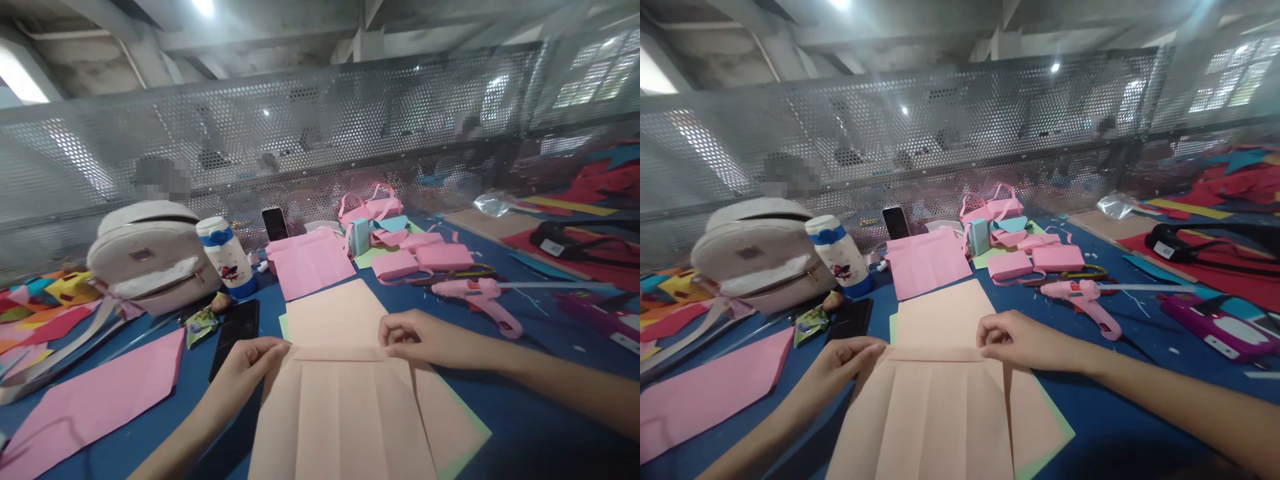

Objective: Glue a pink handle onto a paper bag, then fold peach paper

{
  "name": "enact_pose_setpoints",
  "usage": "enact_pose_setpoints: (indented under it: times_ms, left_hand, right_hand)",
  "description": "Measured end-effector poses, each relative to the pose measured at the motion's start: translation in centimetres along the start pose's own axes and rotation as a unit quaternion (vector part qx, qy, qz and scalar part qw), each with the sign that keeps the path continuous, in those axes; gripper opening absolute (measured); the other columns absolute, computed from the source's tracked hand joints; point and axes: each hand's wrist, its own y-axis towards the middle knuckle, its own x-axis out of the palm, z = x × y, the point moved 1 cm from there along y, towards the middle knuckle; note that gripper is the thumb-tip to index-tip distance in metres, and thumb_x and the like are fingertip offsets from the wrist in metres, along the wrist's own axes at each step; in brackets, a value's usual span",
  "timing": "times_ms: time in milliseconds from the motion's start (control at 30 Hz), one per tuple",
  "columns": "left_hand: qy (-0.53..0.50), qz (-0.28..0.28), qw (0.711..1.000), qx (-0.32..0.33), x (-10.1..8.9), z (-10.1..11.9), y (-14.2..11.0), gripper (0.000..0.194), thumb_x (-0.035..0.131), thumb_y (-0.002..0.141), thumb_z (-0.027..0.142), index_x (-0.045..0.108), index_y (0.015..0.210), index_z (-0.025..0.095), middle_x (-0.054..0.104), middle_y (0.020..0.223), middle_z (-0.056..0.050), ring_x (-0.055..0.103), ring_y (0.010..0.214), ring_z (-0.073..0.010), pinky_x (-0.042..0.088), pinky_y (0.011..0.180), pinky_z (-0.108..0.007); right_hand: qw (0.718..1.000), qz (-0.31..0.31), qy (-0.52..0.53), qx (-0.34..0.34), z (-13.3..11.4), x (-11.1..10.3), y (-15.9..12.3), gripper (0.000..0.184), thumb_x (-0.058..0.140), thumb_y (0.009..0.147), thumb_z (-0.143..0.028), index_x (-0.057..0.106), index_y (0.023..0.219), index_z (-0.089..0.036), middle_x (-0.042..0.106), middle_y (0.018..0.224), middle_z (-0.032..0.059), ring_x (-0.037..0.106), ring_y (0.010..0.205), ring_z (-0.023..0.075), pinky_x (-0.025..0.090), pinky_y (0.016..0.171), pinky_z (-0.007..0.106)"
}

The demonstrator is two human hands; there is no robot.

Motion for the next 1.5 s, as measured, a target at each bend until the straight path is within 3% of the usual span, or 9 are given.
enact_pose_setpoints:
  times_ms: [200,400,600,767,1000,1100,1200,1333,1500]
  left_hand:
    - [0.029,-0.116,0.993,-0.024,1.5,-0.4,-0.1,0.041,0.062,0.085,0.049,0.076,0.095,0.012,0.075,0.090,-0.009,0.066,0.078,-0.0225,0.043,0.063,-0.024]
    - [0.033,-0.084,0.996,-0.023,2.0,0.1,0.5,0.043,0.064,0.082,0.050,0.076,0.091,0.010,0.074,0.082,-0.008,0.064,0.072,-0.0210,0.042,0.060,-0.024]
    - [0.005,-0.052,0.998,-0.019,1.2,0.7,0.8,0.046,0.059,0.083,0.054,0.073,0.094,0.011,0.073,0.083,-0.009,0.062,0.071,-0.0196,0.043,0.063,-0.025]
    - [0.017,-0.149,0.988,-0.035,2.3,0.9,-0.5,0.033,0.061,0.083,0.042,0.069,0.082,0.010,0.054,0.061,0.002,0.044,0.055,-0.0104,0.028,0.051,-0.020]
    - [0.001,-0.218,0.976,-0.028,4.8,2.0,0.1,0.027,0.057,0.088,0.039,0.064,0.090,0.013,0.039,0.056,0.007,0.028,0.051,-0.0081,0.018,0.047,-0.023]
    - [-0.029,-0.194,0.980,-0.025,6.0,1.9,1.8,0.045,0.060,0.083,0.055,0.048,0.061,0.017,0.030,0.052,0.008,0.021,0.048,-0.0071,0.013,0.045,-0.025]
    - [-0.057,-0.137,0.988,-0.028,7.3,1.7,3.1,0.059,0.056,0.077,0.070,0.030,0.054,0.022,0.022,0.049,0.009,0.015,0.046,-0.0069,0.012,0.045,-0.026]
    - [-0.109,-0.078,0.991,-0.027,8.4,1.7,3.3,0.060,0.052,0.076,0.076,0.044,0.055,0.021,0.035,0.049,0.004,0.034,0.049,-0.0116,0.027,0.050,-0.026]
    - [-0.158,-0.036,0.985,-0.057,8.2,1.8,2.8,0.057,0.053,0.074,0.075,0.062,0.070,0.019,0.060,0.066,-0.004,0.054,0.074,-0.0227,0.043,0.066,-0.028]
  right_hand:
    - [1.000,-0.008,-0.014,0.005,-0.8,0.9,1.2,0.007,0.059,0.076,-0.014,0.065,0.079,-0.014,0.062,0.066,-0.0008,0.055,0.062,0.0112,0.037,0.057,0.019]
    - [0.999,-0.035,-0.023,0.006,-1.3,1.4,1.9,0.013,0.064,0.078,-0.024,0.064,0.088,-0.016,0.063,0.073,-0.0004,0.056,0.066,0.0129,0.038,0.058,0.021]
    - [0.995,0.013,-0.095,-0.007,-1.2,0.6,1.9,0.025,0.051,0.089,-0.030,0.053,0.068,-0.016,0.048,0.064,-0.0029,0.045,0.062,0.0118,0.030,0.056,0.023]
    - [0.997,0.060,-0.043,-0.009,-0.4,-0.2,2.4,0.018,0.059,0.085,-0.031,0.063,0.079,-0.015,0.064,0.079,0.0016,0.058,0.078,0.0164,0.039,0.067,0.023]
    - [0.995,0.001,-0.088,-0.039,-1.8,0.4,3.8,0.011,0.066,0.079,-0.028,0.070,0.078,-0.017,0.067,0.073,-0.0009,0.058,0.071,0.0147,0.036,0.061,0.022]
    - [0.992,-0.019,-0.109,-0.066,-2.9,1.1,4.7,0.009,0.063,0.080,-0.024,0.070,0.080,-0.019,0.069,0.079,-0.0013,0.059,0.073,0.0138,0.036,0.060,0.022]
    - [0.992,0.016,-0.102,-0.065,-3.7,1.3,5.6,0.007,0.064,0.078,-0.022,0.068,0.082,-0.020,0.069,0.079,-0.0013,0.060,0.074,0.0144,0.035,0.059,0.021]
    - [0.993,0.090,-0.065,-0.047,-4.2,0.6,6.3,0.016,0.069,0.071,-0.019,0.064,0.087,-0.020,0.069,0.083,-0.0016,0.063,0.080,0.0164,0.040,0.063,0.021]
    - [0.993,0.094,-0.042,-0.059,-3.7,0.3,6.7,0.017,0.071,0.072,-0.019,0.063,0.087,-0.021,0.070,0.085,-0.0018,0.064,0.081,0.0165,0.043,0.067,0.022]
